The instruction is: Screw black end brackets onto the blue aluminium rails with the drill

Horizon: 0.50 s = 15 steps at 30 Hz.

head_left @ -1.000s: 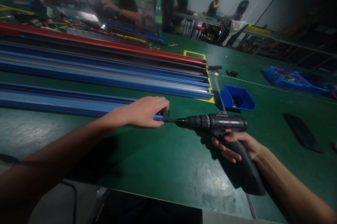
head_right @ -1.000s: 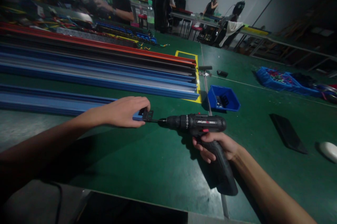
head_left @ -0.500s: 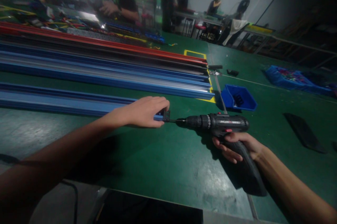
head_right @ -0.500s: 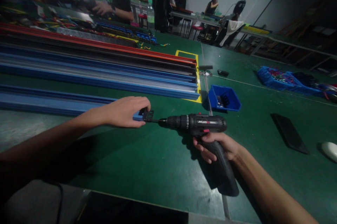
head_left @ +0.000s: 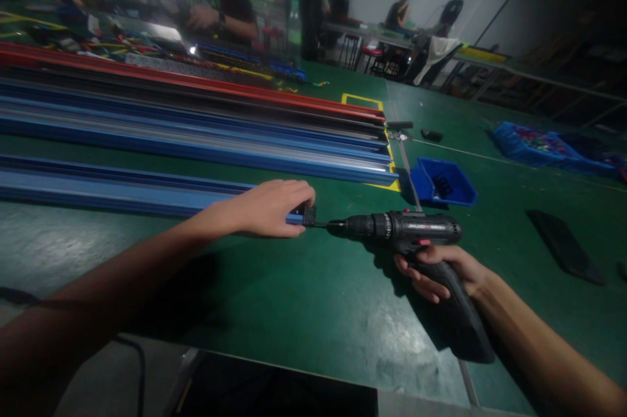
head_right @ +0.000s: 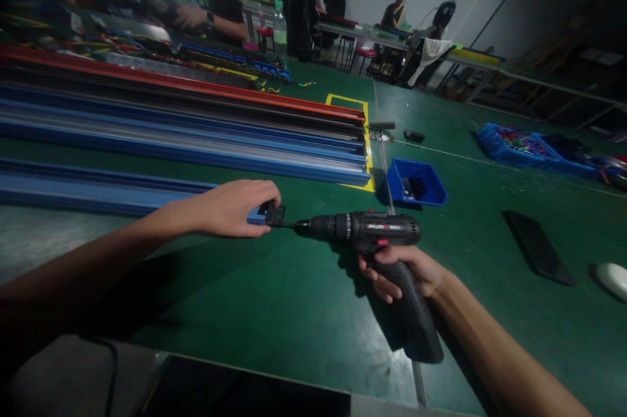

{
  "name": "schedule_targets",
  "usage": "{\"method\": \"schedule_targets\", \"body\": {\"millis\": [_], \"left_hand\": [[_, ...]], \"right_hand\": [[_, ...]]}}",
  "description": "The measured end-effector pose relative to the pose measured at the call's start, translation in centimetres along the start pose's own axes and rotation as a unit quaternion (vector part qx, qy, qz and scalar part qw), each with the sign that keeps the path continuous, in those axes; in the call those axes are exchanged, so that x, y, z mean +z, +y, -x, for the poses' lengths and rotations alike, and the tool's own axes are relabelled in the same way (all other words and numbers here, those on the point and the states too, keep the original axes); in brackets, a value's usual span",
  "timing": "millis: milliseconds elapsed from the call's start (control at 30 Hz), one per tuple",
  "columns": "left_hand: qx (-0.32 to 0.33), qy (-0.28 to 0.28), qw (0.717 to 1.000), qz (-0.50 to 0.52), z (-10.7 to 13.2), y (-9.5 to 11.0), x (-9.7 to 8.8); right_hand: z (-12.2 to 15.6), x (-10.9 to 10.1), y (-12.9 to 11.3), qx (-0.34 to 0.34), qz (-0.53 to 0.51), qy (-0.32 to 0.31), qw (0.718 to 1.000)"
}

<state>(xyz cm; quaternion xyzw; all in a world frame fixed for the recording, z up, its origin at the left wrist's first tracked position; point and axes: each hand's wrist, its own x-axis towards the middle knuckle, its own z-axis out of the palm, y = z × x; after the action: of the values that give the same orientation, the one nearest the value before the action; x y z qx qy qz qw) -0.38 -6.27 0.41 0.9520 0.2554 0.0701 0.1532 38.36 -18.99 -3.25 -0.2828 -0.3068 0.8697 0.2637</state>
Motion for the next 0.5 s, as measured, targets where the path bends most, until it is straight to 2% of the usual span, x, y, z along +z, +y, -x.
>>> {"method": "schedule_targets", "body": {"millis": [500], "left_hand": [[0.002,0.001,1.0,-0.011,0.06,-0.03,0.07]], "right_hand": [[0.11,-0.43,0.07,0.004,-0.005,-0.002,1.0]]}}
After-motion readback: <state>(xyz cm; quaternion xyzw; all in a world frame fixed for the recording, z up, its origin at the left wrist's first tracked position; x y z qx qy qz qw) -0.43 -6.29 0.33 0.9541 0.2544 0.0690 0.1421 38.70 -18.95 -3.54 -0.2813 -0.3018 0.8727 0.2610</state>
